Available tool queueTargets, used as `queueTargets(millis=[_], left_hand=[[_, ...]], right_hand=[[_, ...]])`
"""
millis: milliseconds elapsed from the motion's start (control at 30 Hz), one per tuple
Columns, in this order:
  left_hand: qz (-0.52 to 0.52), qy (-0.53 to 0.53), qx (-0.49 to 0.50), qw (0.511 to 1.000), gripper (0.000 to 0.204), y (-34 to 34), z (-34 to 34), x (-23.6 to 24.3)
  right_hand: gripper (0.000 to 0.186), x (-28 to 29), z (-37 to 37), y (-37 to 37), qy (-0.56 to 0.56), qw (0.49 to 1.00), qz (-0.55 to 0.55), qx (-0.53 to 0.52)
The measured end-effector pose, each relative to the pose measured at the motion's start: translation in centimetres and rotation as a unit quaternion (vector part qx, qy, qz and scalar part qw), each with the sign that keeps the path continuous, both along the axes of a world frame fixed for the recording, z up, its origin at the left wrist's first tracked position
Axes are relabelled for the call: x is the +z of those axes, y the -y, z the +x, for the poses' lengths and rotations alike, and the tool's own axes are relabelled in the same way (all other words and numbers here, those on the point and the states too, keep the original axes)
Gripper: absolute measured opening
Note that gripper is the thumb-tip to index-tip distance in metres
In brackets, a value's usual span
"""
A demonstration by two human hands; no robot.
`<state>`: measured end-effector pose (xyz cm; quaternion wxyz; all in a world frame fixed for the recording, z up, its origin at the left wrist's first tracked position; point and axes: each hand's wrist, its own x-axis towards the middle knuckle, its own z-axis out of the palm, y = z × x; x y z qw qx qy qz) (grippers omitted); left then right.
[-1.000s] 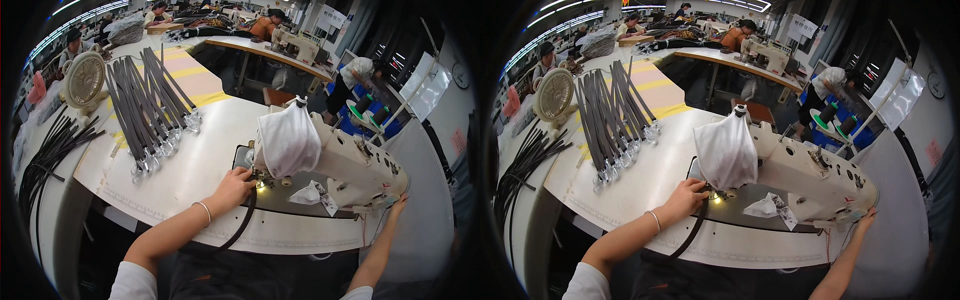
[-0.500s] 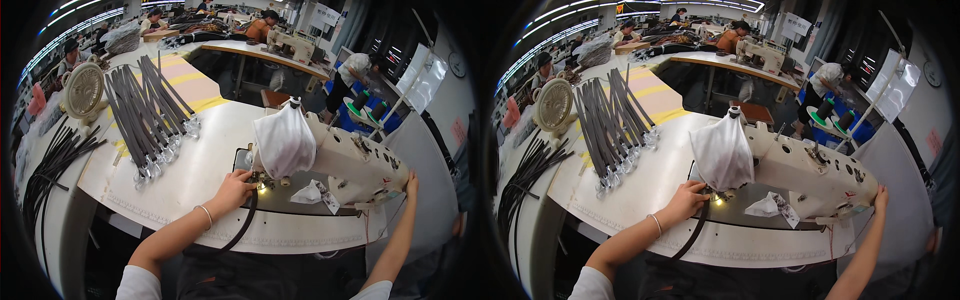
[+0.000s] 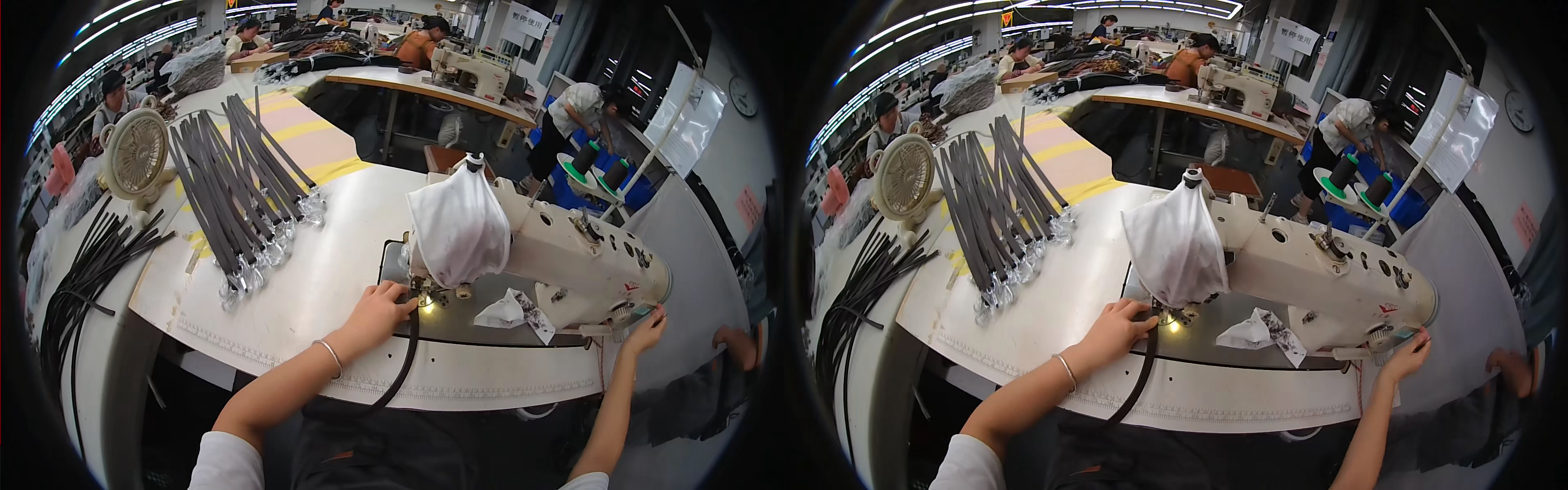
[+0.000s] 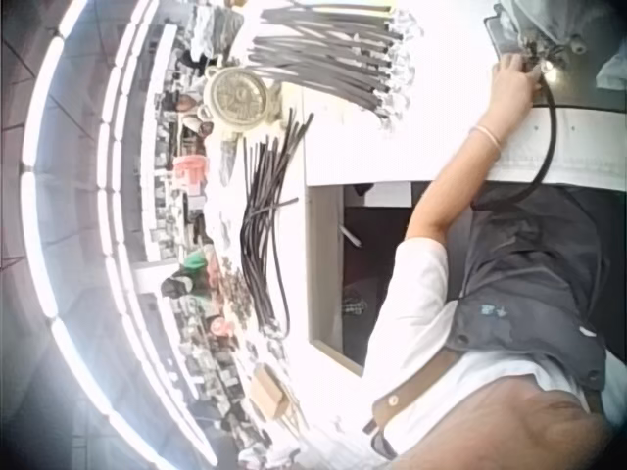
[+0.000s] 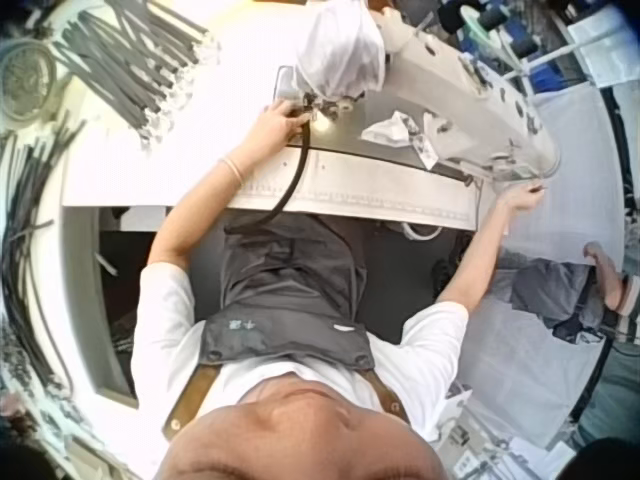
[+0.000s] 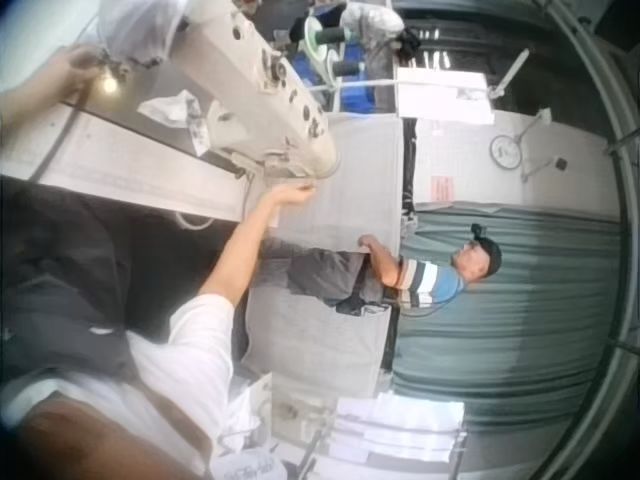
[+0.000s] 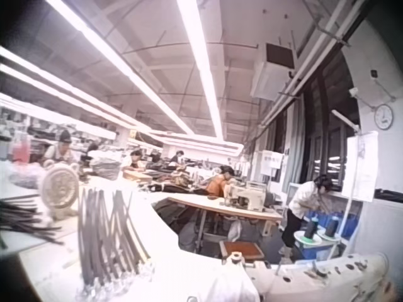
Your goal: The person sews black leather straps using an industrial sewing machine.
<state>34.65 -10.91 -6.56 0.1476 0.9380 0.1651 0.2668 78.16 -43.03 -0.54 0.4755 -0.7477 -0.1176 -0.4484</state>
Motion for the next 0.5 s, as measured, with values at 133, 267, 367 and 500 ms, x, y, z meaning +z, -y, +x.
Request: queueTargets(millis=[133,267,367,500], left_hand=[[0.036,-0.033,-0.028,0.998,0.024,0.2,0.2,0.3],[0.085,-0.009,-0.063,0.994,0.021,-0.2,-0.5,0.5],[0.083,-0.003,-0.081,0.993,0.020,-0.5,-0.1,0.6],[0.070,0.009,-0.104,0.992,0.023,-0.2,0.6,1.3]], right_hand=[[0.024,0.4,-11.2,-4.5,-0.031,0.973,-0.009,0.230],[0.005,-1.3,-22.2,-8.9,0.049,0.866,-0.223,0.445],[0.018,-1.8,-26.9,-12.7,0.158,0.742,-0.319,0.568],[0.032,-1.0,-29.9,-16.0,0.143,0.605,-0.413,0.665]])
